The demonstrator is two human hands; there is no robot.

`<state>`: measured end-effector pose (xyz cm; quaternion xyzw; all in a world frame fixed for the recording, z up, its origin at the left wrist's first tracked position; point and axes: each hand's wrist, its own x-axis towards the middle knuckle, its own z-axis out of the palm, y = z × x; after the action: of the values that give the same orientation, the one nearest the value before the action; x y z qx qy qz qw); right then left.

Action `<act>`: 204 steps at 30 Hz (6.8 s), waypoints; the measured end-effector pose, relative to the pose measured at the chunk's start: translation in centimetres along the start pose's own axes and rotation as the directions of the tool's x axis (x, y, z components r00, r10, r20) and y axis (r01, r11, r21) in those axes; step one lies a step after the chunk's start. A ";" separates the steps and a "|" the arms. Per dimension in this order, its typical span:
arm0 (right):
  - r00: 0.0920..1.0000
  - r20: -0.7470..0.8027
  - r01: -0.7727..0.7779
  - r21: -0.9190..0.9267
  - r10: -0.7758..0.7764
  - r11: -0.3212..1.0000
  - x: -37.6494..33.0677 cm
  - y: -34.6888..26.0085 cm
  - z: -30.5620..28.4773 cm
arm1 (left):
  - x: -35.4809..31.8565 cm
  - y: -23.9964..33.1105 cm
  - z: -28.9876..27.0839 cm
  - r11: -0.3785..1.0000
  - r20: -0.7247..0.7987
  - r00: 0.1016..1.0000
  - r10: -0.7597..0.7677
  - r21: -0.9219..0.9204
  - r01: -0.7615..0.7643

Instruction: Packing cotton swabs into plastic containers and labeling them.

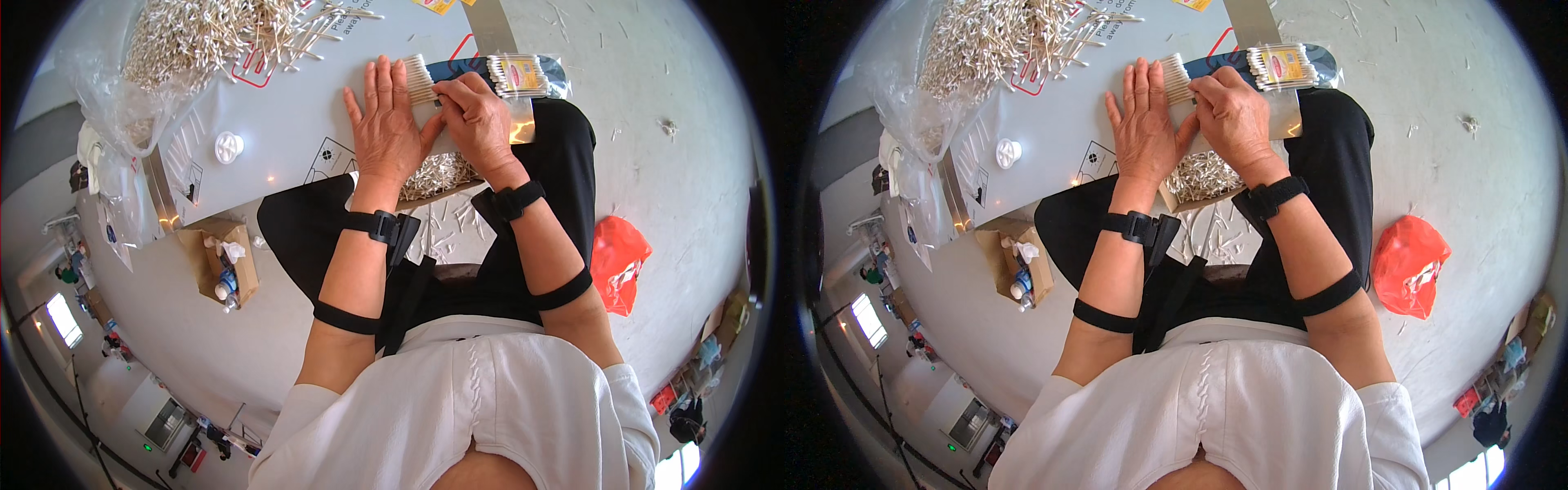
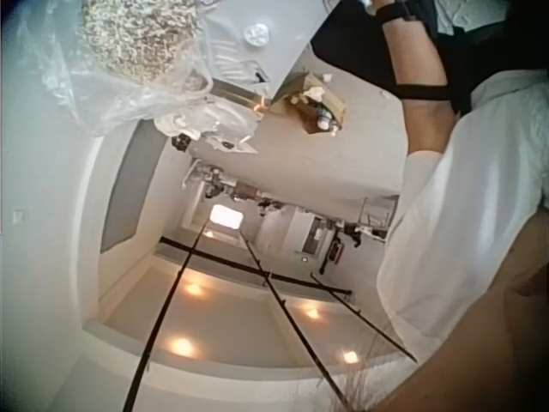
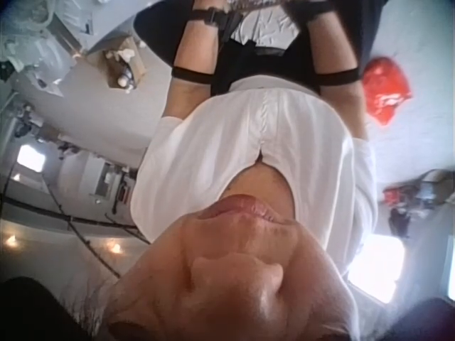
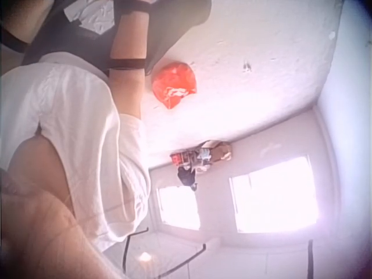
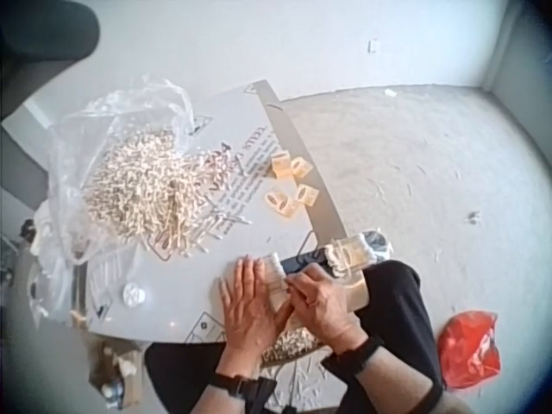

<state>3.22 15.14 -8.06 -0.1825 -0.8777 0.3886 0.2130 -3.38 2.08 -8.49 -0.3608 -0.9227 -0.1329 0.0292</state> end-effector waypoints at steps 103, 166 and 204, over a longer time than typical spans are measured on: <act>0.998 0.066 -0.013 -0.049 0.016 0.999 3.5 0.2 0.8 | 0.1 0.1 0.0 0.999 -0.011 0.999 -0.030 -0.037 0.030; 0.960 0.102 -0.222 0.846 0.260 0.486 1.5 -0.9 2.7 | -0.5 -0.4 -0.4 0.405 -0.161 0.880 -0.446 -0.914 0.038; 0.979 0.099 0.202 -0.440 -0.177 0.875 1.3 8.3 -8.4 | 0.8 4.3 0.9 0.992 0.015 0.995 0.096 -0.088 -0.094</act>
<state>7.74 26.14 -8.94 -0.1289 -0.9626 0.1585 0.1778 -1.04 5.92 -8.27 -0.4066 -0.8979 -0.1683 0.0108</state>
